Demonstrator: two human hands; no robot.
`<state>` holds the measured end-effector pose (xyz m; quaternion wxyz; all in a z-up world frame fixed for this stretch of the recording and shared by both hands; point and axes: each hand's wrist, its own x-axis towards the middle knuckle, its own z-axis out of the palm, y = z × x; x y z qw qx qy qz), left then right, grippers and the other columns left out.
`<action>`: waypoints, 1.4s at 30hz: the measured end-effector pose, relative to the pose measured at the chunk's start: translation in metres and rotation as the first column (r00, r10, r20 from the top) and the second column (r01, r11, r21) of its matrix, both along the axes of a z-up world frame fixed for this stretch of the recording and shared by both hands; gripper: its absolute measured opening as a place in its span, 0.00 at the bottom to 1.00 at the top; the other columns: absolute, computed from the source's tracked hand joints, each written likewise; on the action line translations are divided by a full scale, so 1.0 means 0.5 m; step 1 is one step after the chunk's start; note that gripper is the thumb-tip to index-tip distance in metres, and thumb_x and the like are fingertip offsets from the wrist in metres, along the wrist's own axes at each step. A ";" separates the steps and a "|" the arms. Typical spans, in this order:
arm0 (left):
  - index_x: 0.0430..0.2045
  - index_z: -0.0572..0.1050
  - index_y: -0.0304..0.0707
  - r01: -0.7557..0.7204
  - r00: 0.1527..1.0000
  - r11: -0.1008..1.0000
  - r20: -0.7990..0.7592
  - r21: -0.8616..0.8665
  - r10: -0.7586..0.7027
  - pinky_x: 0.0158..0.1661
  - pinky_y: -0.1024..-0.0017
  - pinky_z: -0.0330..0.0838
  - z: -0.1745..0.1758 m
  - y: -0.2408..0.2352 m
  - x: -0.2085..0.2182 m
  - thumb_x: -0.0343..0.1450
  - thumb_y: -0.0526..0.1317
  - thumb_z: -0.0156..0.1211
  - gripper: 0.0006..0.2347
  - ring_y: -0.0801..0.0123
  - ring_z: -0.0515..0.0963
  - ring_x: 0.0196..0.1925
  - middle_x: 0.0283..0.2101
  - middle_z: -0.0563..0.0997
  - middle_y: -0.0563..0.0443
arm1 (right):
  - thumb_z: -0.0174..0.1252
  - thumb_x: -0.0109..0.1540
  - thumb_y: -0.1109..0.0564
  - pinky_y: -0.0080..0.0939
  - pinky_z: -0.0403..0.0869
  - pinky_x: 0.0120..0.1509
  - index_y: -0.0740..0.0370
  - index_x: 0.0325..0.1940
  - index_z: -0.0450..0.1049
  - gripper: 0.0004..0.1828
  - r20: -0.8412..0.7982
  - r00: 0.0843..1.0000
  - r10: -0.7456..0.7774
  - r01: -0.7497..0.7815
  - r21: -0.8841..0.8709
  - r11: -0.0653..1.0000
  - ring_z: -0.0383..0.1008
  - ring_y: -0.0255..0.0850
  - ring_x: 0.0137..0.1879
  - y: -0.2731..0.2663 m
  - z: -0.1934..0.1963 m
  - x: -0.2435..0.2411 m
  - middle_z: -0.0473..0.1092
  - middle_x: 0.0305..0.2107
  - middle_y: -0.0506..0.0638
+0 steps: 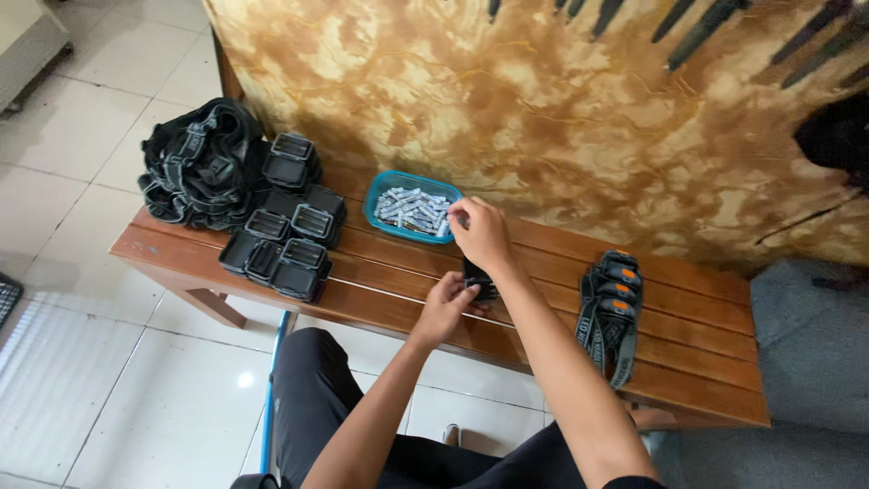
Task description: The person assembles headlamps by inserting batteries into the battery compartments and attaching the head straps. They handle multiple headlamp units, placing the completed ones on the bench.
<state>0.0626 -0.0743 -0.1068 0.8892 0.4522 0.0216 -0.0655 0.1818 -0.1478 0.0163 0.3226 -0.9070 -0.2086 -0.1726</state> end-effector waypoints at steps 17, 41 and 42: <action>0.50 0.74 0.32 0.022 0.998 0.996 -0.056 0.089 -0.017 0.34 0.61 0.88 0.049 0.019 -0.003 0.77 0.32 0.62 0.09 0.60 0.86 0.35 0.40 0.83 0.38 | 0.65 0.59 0.56 0.46 0.78 0.48 0.49 0.41 0.83 0.07 -0.329 0.942 0.073 -0.039 0.109 0.993 0.81 0.47 0.42 0.099 -0.113 0.083 0.80 0.30 0.47; 0.55 0.79 0.29 0.092 0.996 0.959 -0.013 0.267 -0.092 0.49 0.59 0.85 0.100 -0.015 -0.038 0.81 0.40 0.54 0.13 0.56 0.86 0.47 0.47 0.83 0.40 | 0.61 0.68 0.56 0.31 0.75 0.39 0.63 0.56 0.82 0.13 -0.483 0.873 0.064 0.385 0.764 0.518 0.77 0.37 0.39 -0.229 -0.171 -0.307 0.78 0.36 0.56; 0.56 0.79 0.31 0.096 0.995 0.948 -0.006 0.303 -0.099 0.50 0.60 0.85 0.101 -0.018 -0.039 0.81 0.40 0.54 0.14 0.59 0.85 0.48 0.49 0.83 0.41 | 0.61 0.69 0.57 0.31 0.76 0.39 0.61 0.55 0.83 0.13 -0.461 0.885 0.068 0.354 0.761 0.544 0.78 0.37 0.39 -0.227 -0.170 -0.310 0.79 0.36 0.56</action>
